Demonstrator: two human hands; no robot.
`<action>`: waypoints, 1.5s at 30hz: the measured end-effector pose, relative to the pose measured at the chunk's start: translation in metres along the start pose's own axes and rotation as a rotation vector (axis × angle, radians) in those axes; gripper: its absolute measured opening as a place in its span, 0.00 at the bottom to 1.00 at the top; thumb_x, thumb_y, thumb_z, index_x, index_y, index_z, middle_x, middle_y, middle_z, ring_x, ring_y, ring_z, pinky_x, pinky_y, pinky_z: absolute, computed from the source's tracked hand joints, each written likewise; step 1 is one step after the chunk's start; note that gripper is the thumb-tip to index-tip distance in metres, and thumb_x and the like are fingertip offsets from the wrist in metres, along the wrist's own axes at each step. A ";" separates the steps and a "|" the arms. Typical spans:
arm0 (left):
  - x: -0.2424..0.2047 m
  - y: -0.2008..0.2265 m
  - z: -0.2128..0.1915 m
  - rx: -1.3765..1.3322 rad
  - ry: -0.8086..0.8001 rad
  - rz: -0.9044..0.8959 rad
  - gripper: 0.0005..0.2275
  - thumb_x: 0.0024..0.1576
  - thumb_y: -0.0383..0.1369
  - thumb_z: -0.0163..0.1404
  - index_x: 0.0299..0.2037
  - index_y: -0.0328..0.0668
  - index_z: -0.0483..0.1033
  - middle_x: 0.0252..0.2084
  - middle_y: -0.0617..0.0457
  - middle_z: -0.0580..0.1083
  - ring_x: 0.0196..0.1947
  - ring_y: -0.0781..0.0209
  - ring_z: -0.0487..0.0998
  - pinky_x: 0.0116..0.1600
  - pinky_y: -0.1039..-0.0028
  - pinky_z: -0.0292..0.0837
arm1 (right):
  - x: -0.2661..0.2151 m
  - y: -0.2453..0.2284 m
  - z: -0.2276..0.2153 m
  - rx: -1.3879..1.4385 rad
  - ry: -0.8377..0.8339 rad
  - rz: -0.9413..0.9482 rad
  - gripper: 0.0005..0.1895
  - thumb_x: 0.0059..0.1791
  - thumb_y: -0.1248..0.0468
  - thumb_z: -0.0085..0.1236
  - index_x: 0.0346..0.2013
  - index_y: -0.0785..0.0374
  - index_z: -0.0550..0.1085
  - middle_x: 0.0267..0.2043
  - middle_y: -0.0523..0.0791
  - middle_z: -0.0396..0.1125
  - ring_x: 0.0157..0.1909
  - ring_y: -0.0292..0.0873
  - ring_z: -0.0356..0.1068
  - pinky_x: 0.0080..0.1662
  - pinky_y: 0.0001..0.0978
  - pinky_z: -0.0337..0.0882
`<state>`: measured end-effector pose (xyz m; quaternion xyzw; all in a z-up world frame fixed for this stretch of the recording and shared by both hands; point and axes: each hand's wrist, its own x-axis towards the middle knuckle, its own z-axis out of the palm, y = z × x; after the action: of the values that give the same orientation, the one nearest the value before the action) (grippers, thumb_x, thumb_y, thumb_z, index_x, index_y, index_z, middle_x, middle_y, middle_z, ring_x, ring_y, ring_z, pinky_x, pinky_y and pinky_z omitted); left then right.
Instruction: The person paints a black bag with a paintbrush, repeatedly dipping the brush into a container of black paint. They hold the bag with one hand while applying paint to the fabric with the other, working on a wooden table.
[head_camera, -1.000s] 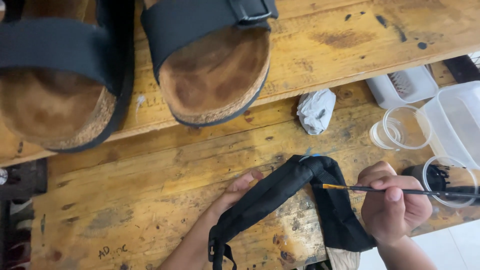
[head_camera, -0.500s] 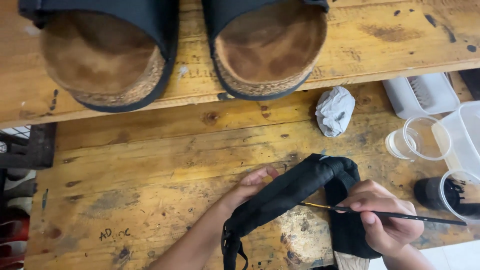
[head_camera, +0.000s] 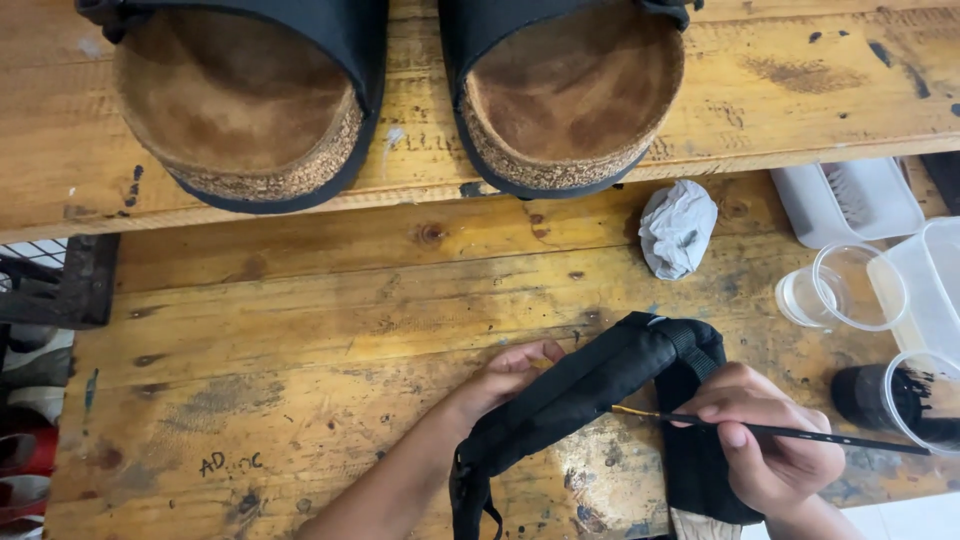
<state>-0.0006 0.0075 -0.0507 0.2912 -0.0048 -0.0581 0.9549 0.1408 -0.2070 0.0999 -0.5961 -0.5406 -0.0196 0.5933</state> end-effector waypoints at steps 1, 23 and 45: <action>0.001 -0.002 -0.003 -0.014 -0.030 0.015 0.12 0.65 0.32 0.53 0.55 0.39 0.70 0.42 0.53 0.80 0.36 0.67 0.82 0.42 0.82 0.78 | -0.003 0.003 -0.002 -0.022 0.021 -0.008 0.11 0.52 0.64 0.46 0.31 0.69 0.70 0.25 0.52 0.70 0.25 0.47 0.73 0.32 0.32 0.69; 0.001 -0.001 0.001 -0.039 0.002 0.001 0.12 0.63 0.32 0.55 0.54 0.39 0.71 0.39 0.55 0.80 0.33 0.69 0.82 0.38 0.83 0.78 | -0.001 0.002 -0.010 -0.004 -0.116 -0.091 0.13 0.52 0.59 0.47 0.33 0.66 0.72 0.29 0.51 0.75 0.27 0.43 0.74 0.33 0.29 0.71; 0.000 0.003 0.006 -0.035 0.017 -0.015 0.11 0.64 0.31 0.54 0.53 0.39 0.71 0.43 0.52 0.80 0.36 0.67 0.82 0.41 0.82 0.78 | 0.008 -0.011 -0.012 -0.194 -0.129 -0.073 0.12 0.51 0.62 0.45 0.31 0.66 0.72 0.29 0.50 0.75 0.27 0.42 0.73 0.35 0.31 0.70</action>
<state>-0.0005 0.0062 -0.0443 0.2749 0.0066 -0.0628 0.9594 0.1441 -0.2144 0.1160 -0.6308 -0.5945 -0.0550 0.4956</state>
